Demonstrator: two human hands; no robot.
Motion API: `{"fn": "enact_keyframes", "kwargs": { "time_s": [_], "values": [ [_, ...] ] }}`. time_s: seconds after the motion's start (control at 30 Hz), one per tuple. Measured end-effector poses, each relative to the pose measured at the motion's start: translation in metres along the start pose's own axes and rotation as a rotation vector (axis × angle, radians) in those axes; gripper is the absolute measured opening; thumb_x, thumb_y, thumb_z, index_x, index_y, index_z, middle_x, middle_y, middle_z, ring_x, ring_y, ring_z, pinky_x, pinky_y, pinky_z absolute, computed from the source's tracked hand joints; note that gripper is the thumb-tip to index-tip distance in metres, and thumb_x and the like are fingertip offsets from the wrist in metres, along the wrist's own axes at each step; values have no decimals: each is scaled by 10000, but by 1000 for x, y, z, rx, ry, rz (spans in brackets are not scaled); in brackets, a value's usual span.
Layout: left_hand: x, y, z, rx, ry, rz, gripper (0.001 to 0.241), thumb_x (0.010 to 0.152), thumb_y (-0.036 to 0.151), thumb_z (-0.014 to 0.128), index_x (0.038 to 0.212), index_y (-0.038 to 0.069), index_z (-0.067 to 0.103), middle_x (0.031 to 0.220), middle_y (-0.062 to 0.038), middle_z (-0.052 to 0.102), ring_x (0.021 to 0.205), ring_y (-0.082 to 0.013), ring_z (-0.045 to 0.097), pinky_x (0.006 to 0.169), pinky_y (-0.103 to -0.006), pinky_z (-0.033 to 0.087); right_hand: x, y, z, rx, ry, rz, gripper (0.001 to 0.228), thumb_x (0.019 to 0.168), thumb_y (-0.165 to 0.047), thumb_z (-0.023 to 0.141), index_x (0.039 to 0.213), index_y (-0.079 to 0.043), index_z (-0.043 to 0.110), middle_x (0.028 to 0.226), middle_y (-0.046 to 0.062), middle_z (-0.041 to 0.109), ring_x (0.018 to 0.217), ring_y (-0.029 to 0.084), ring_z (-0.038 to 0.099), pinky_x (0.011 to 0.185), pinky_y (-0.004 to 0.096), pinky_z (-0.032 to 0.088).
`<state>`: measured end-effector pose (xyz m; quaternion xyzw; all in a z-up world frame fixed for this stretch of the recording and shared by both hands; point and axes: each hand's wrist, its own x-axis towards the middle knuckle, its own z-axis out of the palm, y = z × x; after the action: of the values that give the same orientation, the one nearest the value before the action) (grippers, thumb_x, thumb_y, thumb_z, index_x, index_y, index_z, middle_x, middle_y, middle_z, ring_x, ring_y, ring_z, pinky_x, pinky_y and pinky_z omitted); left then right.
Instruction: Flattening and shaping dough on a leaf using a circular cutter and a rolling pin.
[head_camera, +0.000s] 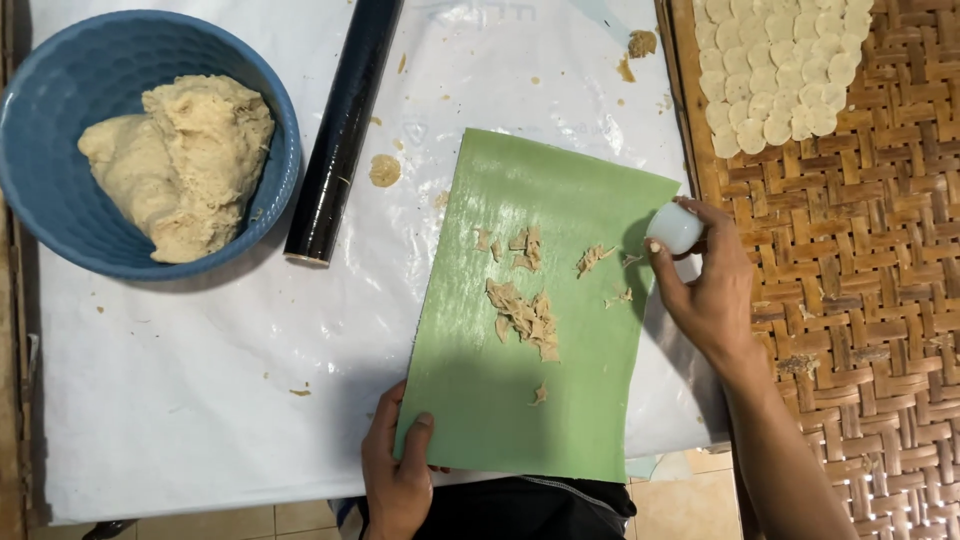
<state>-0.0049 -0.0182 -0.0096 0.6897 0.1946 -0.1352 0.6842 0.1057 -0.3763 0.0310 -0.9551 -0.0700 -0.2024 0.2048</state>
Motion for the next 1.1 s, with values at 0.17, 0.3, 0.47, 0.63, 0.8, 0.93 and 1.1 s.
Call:
{"fn": "enact_keyframes", "kwargs": {
  "time_s": [0.17,0.3,0.47,0.63,0.8,0.93,1.1],
  "values": [
    [2,1,-1,24,-6,14,417,854,47,527,1257,28,632,836,-118,722,526,-189,580,419,-324,521,-14,8,-5,-177,-315,42,482,962,-121,678,1390,55,547,1251,266,511,924,364,649,769,449,637],
    [3,2,0,15,-3,-5,429,862,51,528,1280,36,625,868,-120,700,547,-186,569,399,-315,532,-11,-24,-8,-62,-604,55,549,980,-300,598,1455,-43,499,1297,180,530,876,306,690,797,399,656],
    [-1,1,-1,70,9,27,430,853,53,521,1267,46,635,870,-105,717,611,-187,580,478,-318,520,-9,-15,-24,-101,-417,80,512,947,-174,648,1382,74,540,1283,248,544,877,306,646,786,416,604],
    [1,2,1,4,9,22,415,851,42,533,1251,28,641,851,-109,707,529,-178,558,426,-313,507,-25,-23,-10,-198,-489,89,499,939,-230,686,1359,23,592,1252,255,593,804,342,711,726,436,664],
    [2,9,-1,57,-20,25,424,837,56,527,1242,39,648,781,-105,714,507,-179,573,442,-323,506,-26,-43,-1,127,-637,178,560,910,-259,679,1410,-54,535,1410,183,518,968,333,708,815,475,671],
    [0,11,1,6,-25,43,416,848,33,519,1244,22,645,752,-106,697,487,-166,548,421,-310,498,-4,-20,7,-133,-387,8,568,951,-211,657,1413,86,510,1277,247,559,900,329,656,770,412,622],
    [0,15,2,4,-14,7,421,840,38,527,1240,21,656,746,-111,721,486,-174,573,420,-312,505,6,-43,16,23,-641,33,523,949,-311,645,1395,-54,553,1316,186,561,899,318,696,804,421,667]
  ]
}}
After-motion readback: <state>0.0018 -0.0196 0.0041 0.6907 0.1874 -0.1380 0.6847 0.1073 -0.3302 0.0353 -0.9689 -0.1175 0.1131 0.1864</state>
